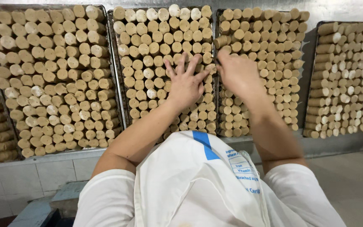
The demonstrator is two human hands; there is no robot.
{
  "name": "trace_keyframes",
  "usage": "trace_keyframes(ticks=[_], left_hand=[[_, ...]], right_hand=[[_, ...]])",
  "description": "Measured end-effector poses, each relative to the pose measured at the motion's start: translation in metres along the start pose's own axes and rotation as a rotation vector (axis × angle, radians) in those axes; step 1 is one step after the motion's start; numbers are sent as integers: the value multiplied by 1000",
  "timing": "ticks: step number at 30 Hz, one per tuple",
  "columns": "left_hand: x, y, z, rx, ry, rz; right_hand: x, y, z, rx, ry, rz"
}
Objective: The person arranges small cylindrical objects on metal trays, using both hands to adjust and align them in neat rows. The person repeatedly touches and repositions the cylinders to ensure they are tightly packed and uniformly oriented.
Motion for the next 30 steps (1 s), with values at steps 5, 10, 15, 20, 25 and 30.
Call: trace_keyframes(ticks=[5,10,15,20,25,30], left_hand=[[-1,-3,2,5,-44,-61],[-1,-7,9,-45,-67,-44],[13,-7,3,-8,-36,-45],[19,1,-7,79,-39,-89],[19,-1,-3,-6,-95,-32],[18,-7,-13,57,-69,-94]], right_hand=[[-53,-2,9,-53,-71,21],[-46,10,14,66,-48,152],[-2,8,1,9,46,88],[-5,1,-13,-11,-57,93],[-26,-20,-18,-22,-47,22],[-20,-28,-16,-94,-62,-66]])
Point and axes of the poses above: each hand's wrist, its own y-axis away from the middle knuckle, its own x-axis out of the back of the hand, z = x × y, the point moved 3 cm from there along -y, towards the middle knuckle, and after that the axes turned 8 degrees about z, right-handed, at the moved point
